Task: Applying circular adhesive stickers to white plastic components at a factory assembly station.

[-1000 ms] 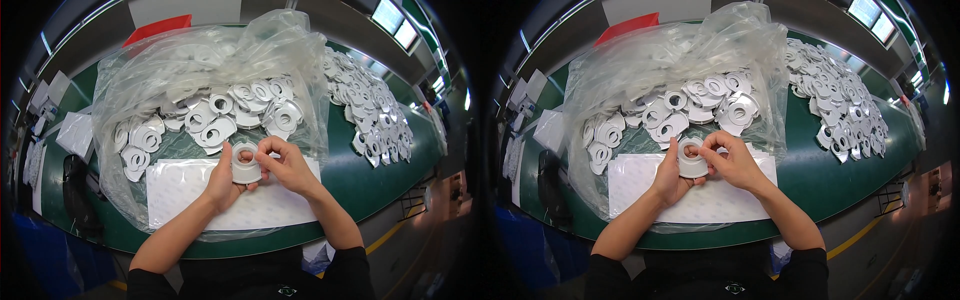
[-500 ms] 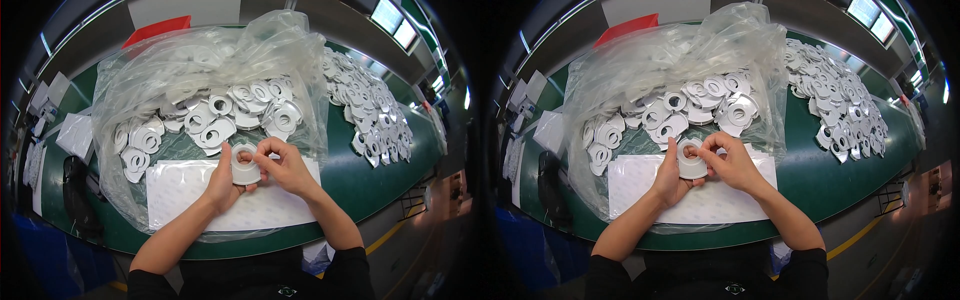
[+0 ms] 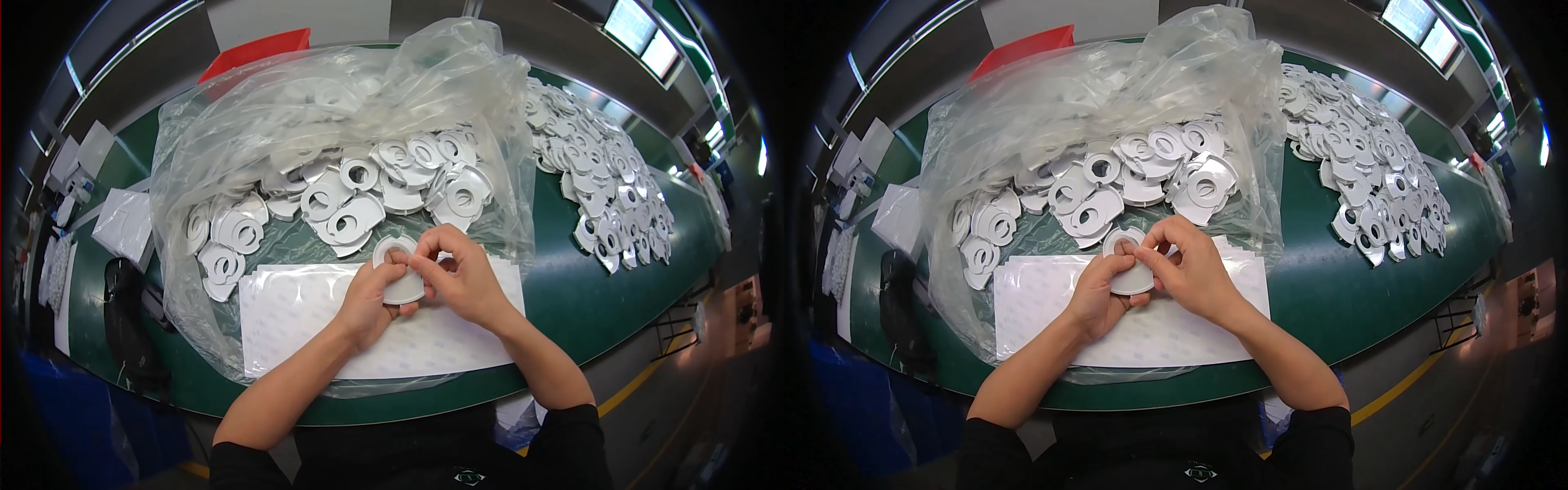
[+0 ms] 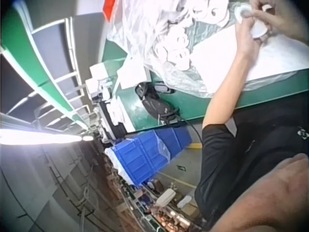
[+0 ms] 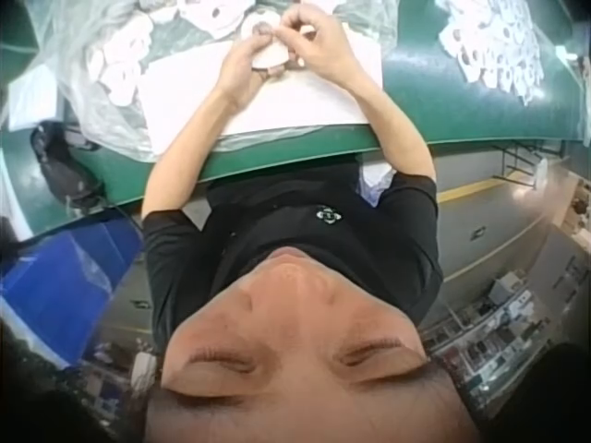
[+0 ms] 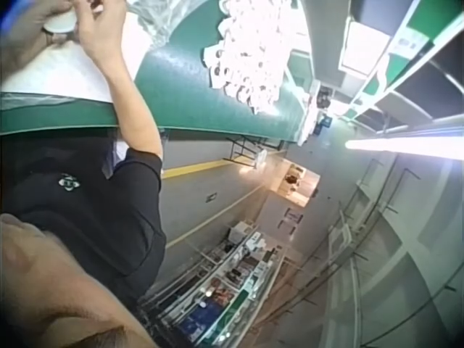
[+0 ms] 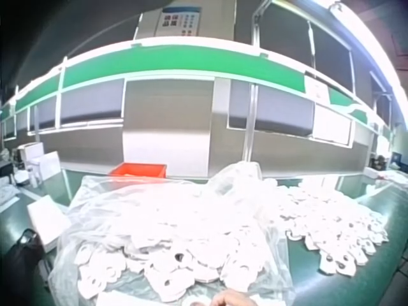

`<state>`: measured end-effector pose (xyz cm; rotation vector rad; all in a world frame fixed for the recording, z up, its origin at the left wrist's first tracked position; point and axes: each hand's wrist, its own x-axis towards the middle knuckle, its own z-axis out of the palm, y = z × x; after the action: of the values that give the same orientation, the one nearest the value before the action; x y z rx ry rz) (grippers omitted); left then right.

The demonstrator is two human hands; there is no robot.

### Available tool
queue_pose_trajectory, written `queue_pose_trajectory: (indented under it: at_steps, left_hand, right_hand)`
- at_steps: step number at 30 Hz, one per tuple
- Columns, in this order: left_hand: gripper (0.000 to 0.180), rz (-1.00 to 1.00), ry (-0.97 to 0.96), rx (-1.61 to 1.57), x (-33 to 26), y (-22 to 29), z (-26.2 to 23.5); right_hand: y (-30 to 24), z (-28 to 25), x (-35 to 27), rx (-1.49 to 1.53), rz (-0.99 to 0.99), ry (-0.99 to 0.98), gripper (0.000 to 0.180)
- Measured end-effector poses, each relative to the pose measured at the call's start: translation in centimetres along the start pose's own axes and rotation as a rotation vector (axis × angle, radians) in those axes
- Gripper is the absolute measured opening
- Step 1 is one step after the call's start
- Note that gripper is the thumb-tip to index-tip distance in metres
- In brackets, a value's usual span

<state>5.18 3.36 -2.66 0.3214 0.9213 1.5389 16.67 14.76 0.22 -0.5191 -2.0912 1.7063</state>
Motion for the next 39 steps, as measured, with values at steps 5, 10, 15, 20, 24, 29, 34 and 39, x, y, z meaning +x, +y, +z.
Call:
queue_pose_trajectory:
  at_steps: [5, 10, 15, 20, 24, 29, 34, 39]
  left_hand:
    - [0.016, 0.011, -0.006, -0.024, -0.1, 0.2, 0.3]
    - [0.021, 0.089, -0.036, 0.021, -0.1, -0.2, 0.4]
    - [0.025, 0.130, -0.027, 0.132, -0.3, -0.6, 0.8]
    - [0.029, 0.163, -0.058, 0.219, -0.2, -0.7, 0.8]
    - [0.036, 0.147, -0.102, 0.296, -0.4, -0.6, 0.8]
    - [0.055, 0.165, -0.142, 0.295, -0.3, -0.7, 0.8]
    - [0.085, 0.088, -0.160, 0.277, -0.4, -0.5, 0.8]
    - [0.086, 0.065, -0.123, 0.312, -0.5, -0.2, 1.0]
  right_hand:
    - [0.0, 0.4, 0.0, 0.056, -0.045, 0.078, 0.015]
    - [0.6, -0.1, 0.4, 0.261, 0.050, 0.090, 0.024]
    - [0.2, -0.1, 0.3, 0.239, 0.116, 0.090, 0.017]
    - [0.3, -0.2, 0.4, 0.186, 0.153, 0.144, 0.015]
    - [0.1, -0.3, 0.3, 0.166, 0.149, 0.145, 0.013]
    - [-0.1, -0.1, 0.1, 0.057, 0.109, 0.188, 0.019]
    - [-0.4, 0.4, -0.4, -0.127, 0.101, 0.233, 0.034]
    - [-1.6, 0.6, -0.7, -0.517, 0.063, 0.250, 0.043]
